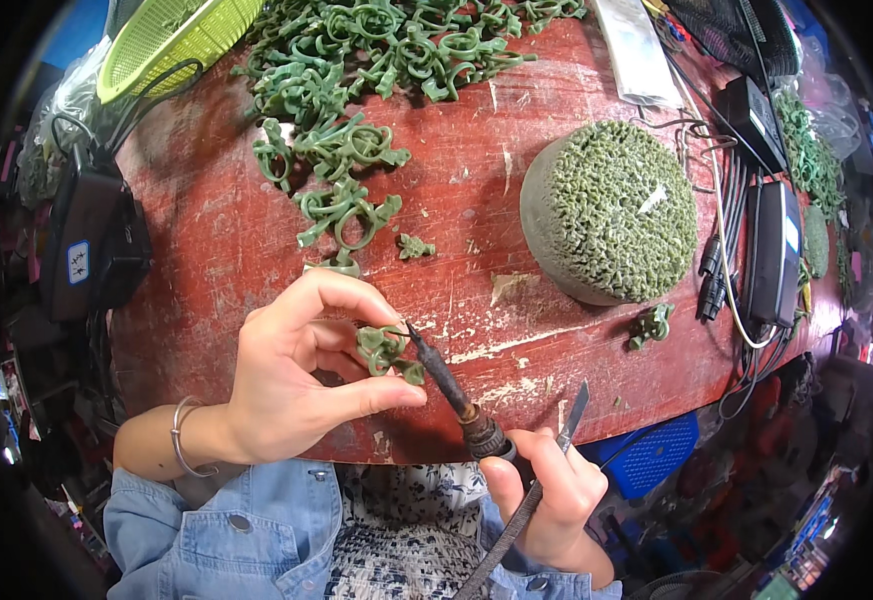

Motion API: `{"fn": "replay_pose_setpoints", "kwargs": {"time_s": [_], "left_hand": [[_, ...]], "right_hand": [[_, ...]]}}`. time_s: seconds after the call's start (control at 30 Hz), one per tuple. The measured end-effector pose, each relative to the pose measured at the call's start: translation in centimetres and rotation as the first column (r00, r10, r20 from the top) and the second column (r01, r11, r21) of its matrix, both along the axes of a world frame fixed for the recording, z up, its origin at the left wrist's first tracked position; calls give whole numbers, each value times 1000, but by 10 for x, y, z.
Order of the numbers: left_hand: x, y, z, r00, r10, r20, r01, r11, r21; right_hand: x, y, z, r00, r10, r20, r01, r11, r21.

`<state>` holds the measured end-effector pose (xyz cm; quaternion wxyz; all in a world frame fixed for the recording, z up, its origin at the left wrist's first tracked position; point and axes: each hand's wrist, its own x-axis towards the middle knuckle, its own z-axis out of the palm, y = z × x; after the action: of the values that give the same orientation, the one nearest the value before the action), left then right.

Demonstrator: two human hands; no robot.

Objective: Using a heated tool to join small green plastic vine segments together.

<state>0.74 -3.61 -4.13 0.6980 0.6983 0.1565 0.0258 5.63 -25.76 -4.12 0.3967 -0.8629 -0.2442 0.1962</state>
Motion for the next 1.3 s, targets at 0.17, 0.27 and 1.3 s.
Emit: {"fn": "replay_pose_setpoints", "kwargs": {"time_s": [0.17,0.27,1.3], "left_hand": [[0,0,1,1000,7,-8,-7,1000,-12],[0,0,-1,1000,1,-6,-1,1000,6],[-2,-3,-1,999,34,-5,-33,992,124]], "right_hand": [[0,0,-1,1000,-6,2,6,1000,5],[0,-2,-2,1000,7,18,-7,1000,5],[-7,-1,-6,993,-8,122,9,1000,-8]]}}
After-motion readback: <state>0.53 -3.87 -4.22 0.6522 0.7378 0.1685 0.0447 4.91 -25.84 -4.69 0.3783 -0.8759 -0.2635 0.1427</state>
